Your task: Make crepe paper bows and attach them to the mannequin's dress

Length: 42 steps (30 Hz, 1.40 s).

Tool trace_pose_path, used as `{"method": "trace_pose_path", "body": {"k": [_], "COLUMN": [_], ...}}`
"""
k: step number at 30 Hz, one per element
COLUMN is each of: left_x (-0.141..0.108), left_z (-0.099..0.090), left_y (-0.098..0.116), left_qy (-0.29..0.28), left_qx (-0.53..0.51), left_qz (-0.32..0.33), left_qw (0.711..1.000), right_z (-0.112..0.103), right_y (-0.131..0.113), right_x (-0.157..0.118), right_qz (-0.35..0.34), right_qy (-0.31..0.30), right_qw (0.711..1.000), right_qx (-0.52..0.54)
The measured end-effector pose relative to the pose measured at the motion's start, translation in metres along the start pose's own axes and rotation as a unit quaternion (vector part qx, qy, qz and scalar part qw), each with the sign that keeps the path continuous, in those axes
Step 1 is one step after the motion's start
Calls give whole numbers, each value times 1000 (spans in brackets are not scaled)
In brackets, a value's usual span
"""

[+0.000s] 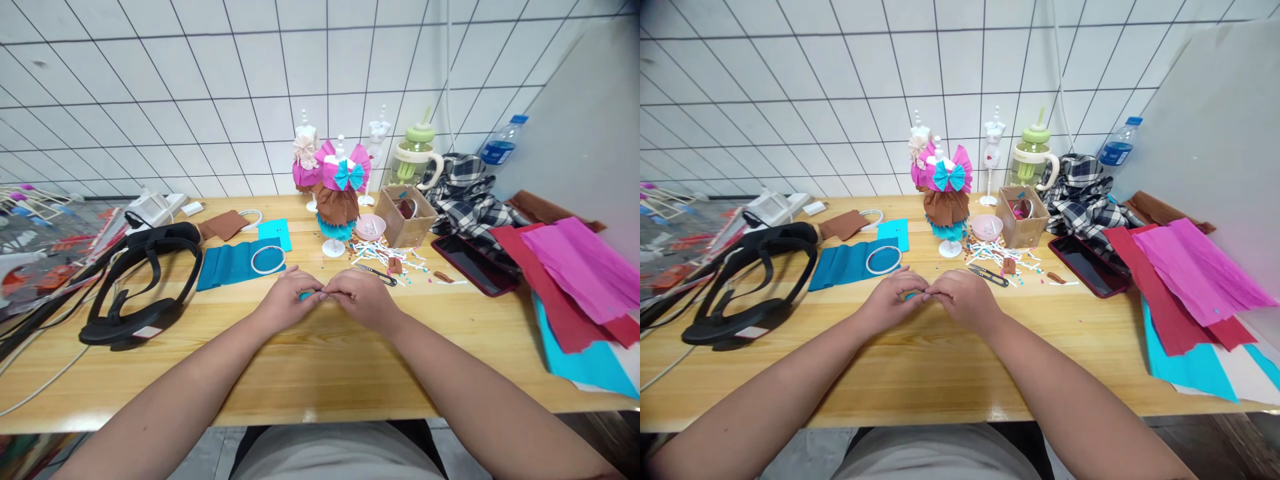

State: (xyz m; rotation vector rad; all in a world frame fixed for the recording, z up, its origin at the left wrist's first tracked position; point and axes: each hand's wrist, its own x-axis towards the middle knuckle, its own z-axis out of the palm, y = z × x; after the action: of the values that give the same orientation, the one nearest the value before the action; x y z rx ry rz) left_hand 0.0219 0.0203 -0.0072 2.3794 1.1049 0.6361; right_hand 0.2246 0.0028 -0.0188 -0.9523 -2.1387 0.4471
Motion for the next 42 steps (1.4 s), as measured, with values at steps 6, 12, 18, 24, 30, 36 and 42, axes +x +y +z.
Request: {"method": "trace_pose_path", "body": {"k": [6,12,18,24,30,36,42], "left_x": [3,1,2,2,1,2,2], "left_z": [0,-2,-4,0,2,6,8], "left_y": [-3,-2,1,2,8,5,5], "left_qy": [28,61,70,143,172,157,155], "left_qx": [-69,-118,-196,-277,-307,-325,-337], "left_qz": [-22,-76,-133,-152,-164,-158,-158], "left_qw": [997,988,969,938,922,919,915], "right_z": [-19,-35,-30,-8,15,23,21], "right_y": [7,35,26,-15,-24,-21,-22], "right_x": [2,-3,0,5,0,-2,-3], "right_qz": [67,267,264,273,243,236,244], "right_qy": [-42,-78,-86,-17,-11,-34,-64], "right_qw": [992,904,912,961,965,954,948], "right_qx": [-101,-323,-303,-27,103,180,194]}}
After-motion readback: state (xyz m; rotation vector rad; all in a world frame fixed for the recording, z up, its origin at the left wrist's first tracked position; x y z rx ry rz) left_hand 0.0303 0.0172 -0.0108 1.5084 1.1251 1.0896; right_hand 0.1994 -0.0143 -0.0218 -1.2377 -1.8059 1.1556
